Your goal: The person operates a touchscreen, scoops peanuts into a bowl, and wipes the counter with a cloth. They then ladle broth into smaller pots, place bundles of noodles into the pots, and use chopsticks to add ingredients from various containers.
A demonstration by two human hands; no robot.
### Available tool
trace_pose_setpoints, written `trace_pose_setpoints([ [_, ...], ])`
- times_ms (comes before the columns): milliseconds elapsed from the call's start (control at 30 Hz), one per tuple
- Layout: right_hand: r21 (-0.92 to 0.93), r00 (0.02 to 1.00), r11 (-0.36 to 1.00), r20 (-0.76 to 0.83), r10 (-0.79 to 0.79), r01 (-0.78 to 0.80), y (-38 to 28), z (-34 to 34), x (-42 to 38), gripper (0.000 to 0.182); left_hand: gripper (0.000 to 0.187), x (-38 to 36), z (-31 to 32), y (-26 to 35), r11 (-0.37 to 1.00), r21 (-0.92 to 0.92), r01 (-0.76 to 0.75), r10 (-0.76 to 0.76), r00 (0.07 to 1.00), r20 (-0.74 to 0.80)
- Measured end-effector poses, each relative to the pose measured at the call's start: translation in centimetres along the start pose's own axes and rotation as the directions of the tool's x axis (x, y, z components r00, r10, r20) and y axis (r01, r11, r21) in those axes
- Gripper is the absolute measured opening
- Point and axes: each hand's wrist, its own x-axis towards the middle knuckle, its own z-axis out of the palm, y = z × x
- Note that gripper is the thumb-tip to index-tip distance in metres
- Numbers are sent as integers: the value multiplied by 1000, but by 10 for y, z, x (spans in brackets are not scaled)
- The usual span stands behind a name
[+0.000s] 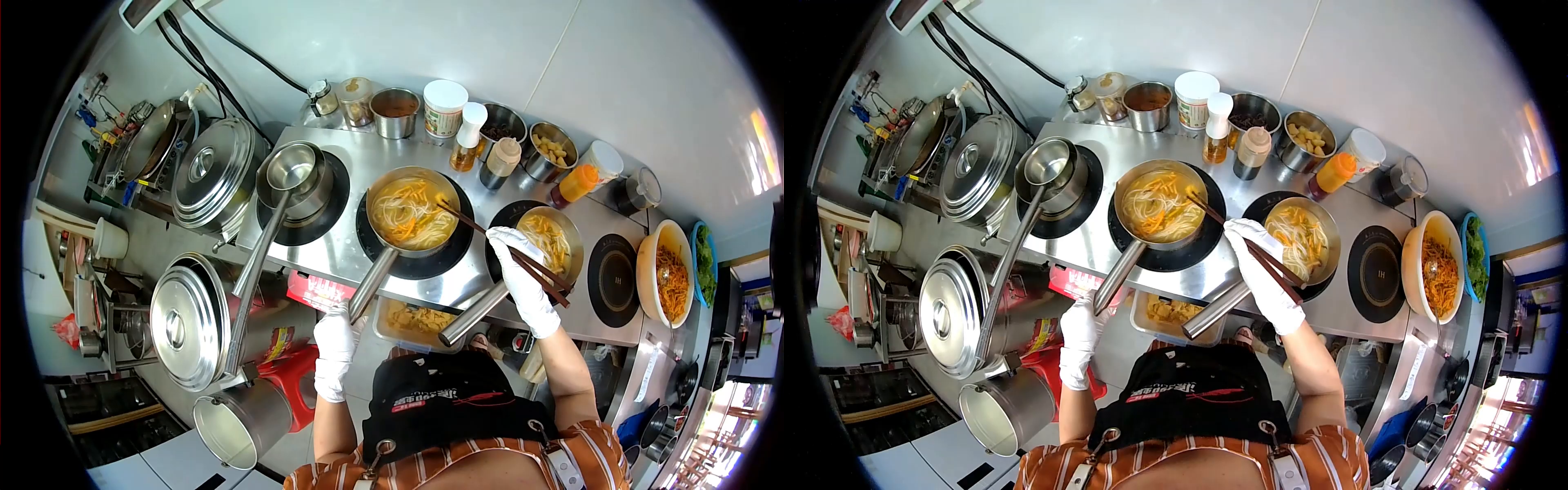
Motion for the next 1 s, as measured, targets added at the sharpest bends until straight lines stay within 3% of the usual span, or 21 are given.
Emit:
trace_pose_setpoints([
  [300, -7, 1000, 1000, 10, -11, 11, -13, -7, 0, 13, 48, 0, -3, 1, 1000, -7, 3, -3, 1000, -7],
  [400, 25, 995, 999, 99, -25, 22, -26, -5, 3, 11, 48, 0, -3, 1, 1000, 5, -12, 13, 1000, -11],
  [433, 115, 987, 992, 155, 40, -58, -22, 1, 1, 11, 47, 0, -2, 1, 1000, 5, -16, 16, 1000, -14],
  [500, 201, 975, 978, 223, 7, -54, -18, 21, -1, 11, 47, 0, -1, 1, 1000, 9, -12, 12, 1000, -18],
  [533, 267, 951, 947, 294, 96, -178, -18, 31, 0, 12, 47, 0, -1, 1, 1000, 11, -11, 11, 1000, -19],
  [567, 318, 950, 939, 311, 26, -130, -8, 40, 5, 12, 47, 0, -2, 2, 1000, 14, -12, 12, 1000, -19],
  [700, 248, 975, 951, 169, 147, -186, 8, 46, 26, 13, 48, 1, -7, 6, 1000, 11, -7, 7, 1000, -4],
  [767, 203, 980, 977, 200, 14, -56, 3, 37, 26, 14, 48, 2, -8, 5, 1000, 11, 2, -2, 1000, -3],
  [1000, 12, 990, 1000, 142, -20, 18, -20, 4, 29, 9, 50, 0, -5, 4, 1000, 28, 3, -3, 1000, 3],
])
